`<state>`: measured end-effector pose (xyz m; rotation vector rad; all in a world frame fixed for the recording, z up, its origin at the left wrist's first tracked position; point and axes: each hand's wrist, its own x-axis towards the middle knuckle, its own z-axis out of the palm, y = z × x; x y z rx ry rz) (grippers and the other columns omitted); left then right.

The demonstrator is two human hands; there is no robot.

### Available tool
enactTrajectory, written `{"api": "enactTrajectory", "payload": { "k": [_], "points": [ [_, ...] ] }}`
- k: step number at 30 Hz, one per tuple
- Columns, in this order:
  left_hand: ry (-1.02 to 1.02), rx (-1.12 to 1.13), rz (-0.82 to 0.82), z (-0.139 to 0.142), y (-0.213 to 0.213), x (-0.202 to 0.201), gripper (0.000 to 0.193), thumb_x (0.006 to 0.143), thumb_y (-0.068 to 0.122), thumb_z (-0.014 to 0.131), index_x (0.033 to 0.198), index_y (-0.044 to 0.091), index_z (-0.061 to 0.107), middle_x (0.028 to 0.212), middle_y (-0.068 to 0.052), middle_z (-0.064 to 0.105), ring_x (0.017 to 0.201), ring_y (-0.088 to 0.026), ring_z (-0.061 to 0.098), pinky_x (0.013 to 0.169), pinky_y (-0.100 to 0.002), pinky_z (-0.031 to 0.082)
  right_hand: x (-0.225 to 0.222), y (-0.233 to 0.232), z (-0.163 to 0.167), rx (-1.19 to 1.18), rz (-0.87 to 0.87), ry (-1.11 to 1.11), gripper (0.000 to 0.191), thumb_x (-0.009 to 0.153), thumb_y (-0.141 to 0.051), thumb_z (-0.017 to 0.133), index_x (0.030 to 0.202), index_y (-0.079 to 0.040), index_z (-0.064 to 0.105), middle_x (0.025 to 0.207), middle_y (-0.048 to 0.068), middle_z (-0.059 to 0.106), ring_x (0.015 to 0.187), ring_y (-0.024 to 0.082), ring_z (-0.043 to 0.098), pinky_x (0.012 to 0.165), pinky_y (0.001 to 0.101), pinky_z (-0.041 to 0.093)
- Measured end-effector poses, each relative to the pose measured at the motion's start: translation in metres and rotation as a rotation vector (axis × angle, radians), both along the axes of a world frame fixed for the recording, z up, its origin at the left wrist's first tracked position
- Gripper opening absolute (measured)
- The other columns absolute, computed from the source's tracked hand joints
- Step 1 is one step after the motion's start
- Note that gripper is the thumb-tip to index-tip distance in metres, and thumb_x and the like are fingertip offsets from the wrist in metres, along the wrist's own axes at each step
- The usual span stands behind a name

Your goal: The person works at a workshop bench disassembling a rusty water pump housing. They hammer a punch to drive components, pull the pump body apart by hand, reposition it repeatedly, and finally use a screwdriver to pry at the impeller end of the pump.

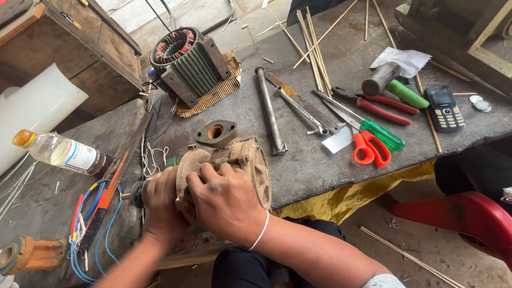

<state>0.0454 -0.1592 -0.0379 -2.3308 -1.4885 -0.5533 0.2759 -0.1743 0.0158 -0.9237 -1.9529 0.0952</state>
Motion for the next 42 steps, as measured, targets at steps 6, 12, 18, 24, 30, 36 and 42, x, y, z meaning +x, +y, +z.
{"api": "enactTrajectory", "payload": {
  "k": [6,12,18,24,30,36,42],
  "points": [
    [0.098,0.313,0.05,-0.044,-0.026,0.006,0.051,0.098,0.029,0.05,0.139,0.0,0.044,0.147,-0.023,0.045,0.139,-0.042,0.043,0.119,-0.059,0.027,-0.002,0.0,0.0,0.021,-0.014,-0.027,0.042,0.079,-0.043,0.08,0.094,-0.006,0.068,0.087,0.011,0.065,0.072,0.029,0.063,0.062,0.0423,0.051],
    [0.215,-0.552,0.078,0.067,0.027,0.002,0.086,0.059,0.037,0.087,0.135,0.011,0.056,0.142,-0.017,0.052,0.132,-0.037,0.048,0.109,-0.048,0.036,-0.006,-0.004,0.01,0.068,-0.06,-0.027,0.045,0.067,-0.04,0.085,0.094,-0.008,0.07,0.09,0.009,0.067,0.077,0.029,0.066,0.065,0.0424,0.053],
    [0.212,-0.655,0.26,0.041,0.031,-0.004,0.094,0.061,0.03,0.089,0.143,0.007,0.049,0.141,-0.012,0.055,0.134,-0.031,0.051,0.116,-0.041,0.039,-0.011,-0.008,0.016,0.084,-0.111,-0.102,0.038,0.068,-0.039,0.085,0.089,-0.011,0.069,0.087,0.007,0.067,0.077,0.028,0.067,0.066,0.0421,0.054],
    [0.039,0.256,0.103,-0.035,-0.022,0.002,0.063,0.086,0.032,0.058,0.138,-0.003,0.053,0.144,-0.019,0.052,0.137,-0.039,0.044,0.117,-0.055,0.03,-0.013,-0.013,0.017,0.105,-0.121,-0.143,0.036,0.074,-0.041,0.084,0.089,-0.012,0.069,0.084,0.006,0.066,0.074,0.028,0.065,0.062,0.04,0.053],
    [0.162,0.166,0.044,-0.01,-0.014,-0.014,0.06,0.09,0.025,0.057,0.143,-0.002,0.053,0.145,-0.017,0.053,0.139,-0.034,0.046,0.118,-0.049,0.033,-0.017,-0.018,0.019,0.163,-0.141,-0.171,0.031,0.076,-0.04,0.083,0.086,-0.013,0.07,0.086,0.005,0.068,0.074,0.026,0.066,0.062,0.0386,0.053],
    [0.283,-0.859,0.178,0.064,0.039,-0.007,0.079,0.058,0.042,0.086,0.127,0.008,0.068,0.133,-0.013,0.068,0.123,-0.03,0.064,0.106,-0.041,0.051,-0.021,-0.012,0.02,0.188,-0.188,-0.16,0.031,0.074,-0.041,0.083,0.087,-0.015,0.072,0.085,0.002,0.068,0.077,0.025,0.066,0.065,0.0392,0.054],
    [0.304,-0.564,0.09,0.052,0.027,-0.006,0.083,0.062,0.047,0.087,0.129,0.007,0.06,0.136,-0.013,0.06,0.128,-0.03,0.057,0.108,-0.044,0.044,-0.021,-0.015,0.016,0.152,-0.212,-0.182,0.034,0.073,-0.042,0.083,0.089,-0.014,0.072,0.087,0.003,0.069,0.077,0.025,0.068,0.066,0.0385,0.054]
  ]
}}
